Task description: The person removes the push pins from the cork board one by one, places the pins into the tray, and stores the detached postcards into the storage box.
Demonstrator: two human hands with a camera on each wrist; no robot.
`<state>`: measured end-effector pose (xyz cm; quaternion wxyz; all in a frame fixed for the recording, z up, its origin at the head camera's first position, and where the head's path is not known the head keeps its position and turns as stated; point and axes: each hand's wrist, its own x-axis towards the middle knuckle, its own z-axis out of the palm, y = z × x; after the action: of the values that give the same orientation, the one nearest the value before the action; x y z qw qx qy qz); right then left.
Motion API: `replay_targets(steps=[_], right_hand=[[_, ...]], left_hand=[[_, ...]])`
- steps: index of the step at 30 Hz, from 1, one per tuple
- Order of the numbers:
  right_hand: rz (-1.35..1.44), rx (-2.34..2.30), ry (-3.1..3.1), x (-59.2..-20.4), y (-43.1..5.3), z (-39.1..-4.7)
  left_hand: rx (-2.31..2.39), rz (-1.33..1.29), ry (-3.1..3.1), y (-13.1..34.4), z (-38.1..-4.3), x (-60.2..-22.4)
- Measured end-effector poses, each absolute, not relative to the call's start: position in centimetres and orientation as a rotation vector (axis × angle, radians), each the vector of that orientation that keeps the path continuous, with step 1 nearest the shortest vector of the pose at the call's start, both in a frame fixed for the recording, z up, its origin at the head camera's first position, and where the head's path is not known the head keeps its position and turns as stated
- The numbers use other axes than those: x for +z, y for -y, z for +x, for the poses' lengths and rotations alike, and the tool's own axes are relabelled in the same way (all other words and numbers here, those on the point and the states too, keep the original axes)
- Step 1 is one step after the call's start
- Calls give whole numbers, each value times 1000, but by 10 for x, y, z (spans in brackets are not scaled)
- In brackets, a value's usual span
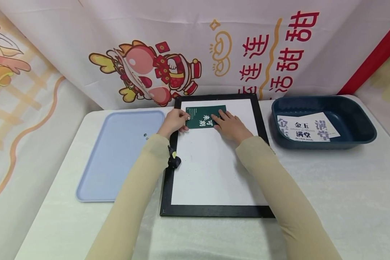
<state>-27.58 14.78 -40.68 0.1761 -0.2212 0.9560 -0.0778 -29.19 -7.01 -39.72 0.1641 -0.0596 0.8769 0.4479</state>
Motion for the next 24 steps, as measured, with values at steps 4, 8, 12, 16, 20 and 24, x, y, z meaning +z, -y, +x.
replay_targets(steps=[4,8,12,16,20,24], right_hand=[[-628,-232,-2709,-408,-148,-276],[-625,-239,-2707,-409,-148,-275],[-613,-235,-2708,-409,-148,-274],[-607,-236,-2710,-409,-148,-274],[-615,-238,-2712,-409,-148,-275],[-614,-241,-2713,-408,-148,-274]], left_hand=[[1251,-160,-2518,69,-291,-397],[1175,-110,-2579,68,-291,-398],[1122,-80,-2614,68,-292,-400],[1151,-92,-2604,69,-295,-402],[1226,-121,-2562,70,-296,-402],[1302,-154,-2499,72,-295,-399]])
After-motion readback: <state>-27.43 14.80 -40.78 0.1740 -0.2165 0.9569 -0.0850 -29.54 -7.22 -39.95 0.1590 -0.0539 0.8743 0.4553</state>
